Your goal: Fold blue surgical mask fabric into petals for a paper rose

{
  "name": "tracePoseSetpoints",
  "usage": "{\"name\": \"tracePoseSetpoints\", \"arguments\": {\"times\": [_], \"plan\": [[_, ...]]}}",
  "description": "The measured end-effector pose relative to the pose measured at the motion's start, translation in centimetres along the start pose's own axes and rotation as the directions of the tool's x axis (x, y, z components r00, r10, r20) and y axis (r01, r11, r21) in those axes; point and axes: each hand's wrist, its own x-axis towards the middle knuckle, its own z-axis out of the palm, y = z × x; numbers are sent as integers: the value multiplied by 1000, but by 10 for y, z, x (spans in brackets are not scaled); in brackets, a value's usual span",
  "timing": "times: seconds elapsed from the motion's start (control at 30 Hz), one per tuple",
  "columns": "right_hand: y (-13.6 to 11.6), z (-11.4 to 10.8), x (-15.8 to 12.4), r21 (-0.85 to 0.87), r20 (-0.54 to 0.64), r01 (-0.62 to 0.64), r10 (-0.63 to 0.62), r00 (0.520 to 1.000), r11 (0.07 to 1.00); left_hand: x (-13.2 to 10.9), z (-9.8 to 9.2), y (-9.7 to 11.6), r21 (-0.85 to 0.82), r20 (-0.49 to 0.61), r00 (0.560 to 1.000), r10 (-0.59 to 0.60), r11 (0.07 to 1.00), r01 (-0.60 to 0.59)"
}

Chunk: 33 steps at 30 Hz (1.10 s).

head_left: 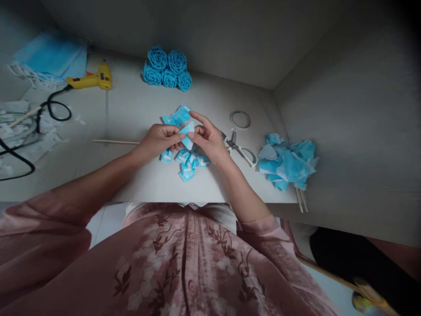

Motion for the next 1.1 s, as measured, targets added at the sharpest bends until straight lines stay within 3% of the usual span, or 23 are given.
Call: {"name": "tracePoseSetpoints", "arguments": {"times": [0.13,0.27,0.4,0.53,0.77,1.1], "plan": [[-1,-5,0,-65,-58,39,-42,997,997,1,0,5,-197,-1,998,-69,978,67],[-6,-5,-3,-288,-68,175,-203,977,941,2,0,11,-329,-20,993,-118,939,105],[-11,-2,-5,-452,27,323,-349,937,832,2,1,12,-330,-44,990,-130,938,109],[-10,-2,-4,-515,63,348,-370,927,783,1,3,13,-298,-51,989,-135,948,114],[-4,-4,-2,-430,19,335,-363,932,838,1,2,9,-160,-125,991,-55,987,34],[-1,5,-1,-135,-118,104,-120,986,985,-1,3,11,-34,-123,992,34,999,-38]]}}
